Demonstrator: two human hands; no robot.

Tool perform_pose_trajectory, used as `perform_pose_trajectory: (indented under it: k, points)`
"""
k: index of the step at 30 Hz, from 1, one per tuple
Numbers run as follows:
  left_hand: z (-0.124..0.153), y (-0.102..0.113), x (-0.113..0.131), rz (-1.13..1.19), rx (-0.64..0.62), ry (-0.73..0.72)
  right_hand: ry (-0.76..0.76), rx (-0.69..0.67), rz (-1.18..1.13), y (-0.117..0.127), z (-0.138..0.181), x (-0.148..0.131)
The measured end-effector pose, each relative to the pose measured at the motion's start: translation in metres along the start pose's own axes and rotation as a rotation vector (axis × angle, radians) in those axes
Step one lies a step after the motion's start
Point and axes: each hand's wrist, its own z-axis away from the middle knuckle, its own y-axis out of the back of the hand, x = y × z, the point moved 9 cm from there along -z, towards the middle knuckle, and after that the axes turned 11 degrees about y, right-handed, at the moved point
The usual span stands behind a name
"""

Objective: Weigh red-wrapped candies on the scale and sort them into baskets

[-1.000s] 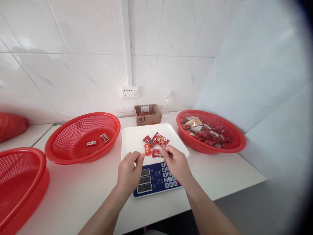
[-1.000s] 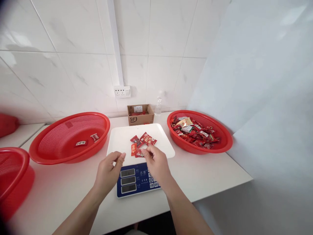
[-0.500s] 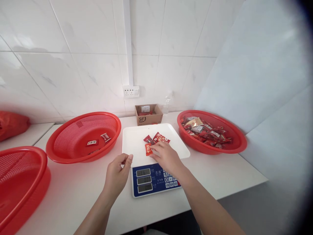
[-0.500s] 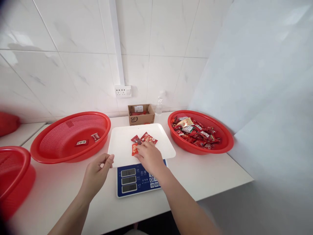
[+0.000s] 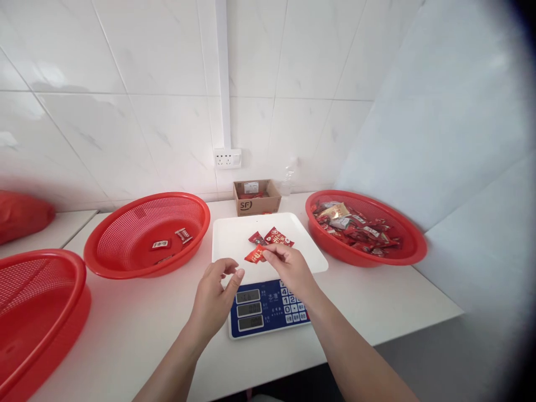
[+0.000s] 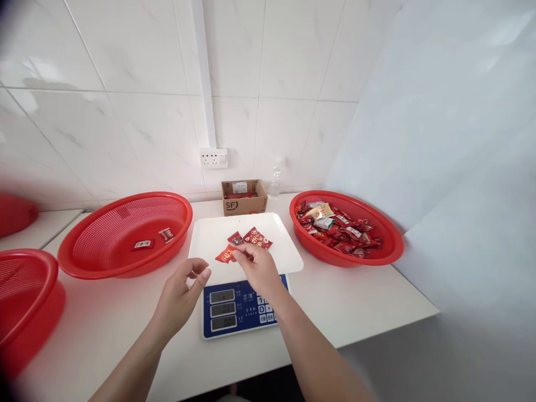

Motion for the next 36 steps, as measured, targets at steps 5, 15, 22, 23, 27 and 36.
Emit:
perform_pose_trajectory:
  k: [5,15,22,23,27,36]
  points:
    - [0.001,-0.018,0.017,0.166,-0.181,-0.049,-0.144,-0.027,-0.322,-0.008,0.018,-0.008]
    - [0.011,-0.035,0.025,0.255,-0.391,-0.017,-0.094,-0.162,-0.049,-0.007,0.028,-0.023]
    - [0.012,-0.041,0.018,0.208,-0.433,0.058,-0.082,-0.145,-0.188,-0.017,0.037,-0.02]
    - [0.012,-0.042,0.018,0.22,-0.447,0.06,-0.092,-0.159,-0.203,-0.019,0.038,-0.019]
    - [0.013,-0.046,0.018,0.142,-0.484,0.052,-0.034,-0.175,0.053,-0.014,0.038,-0.025]
    - [0.025,-0.052,0.032,0.294,-0.595,-0.045,0.161,-0.188,0.232,-0.009,0.041,-0.053]
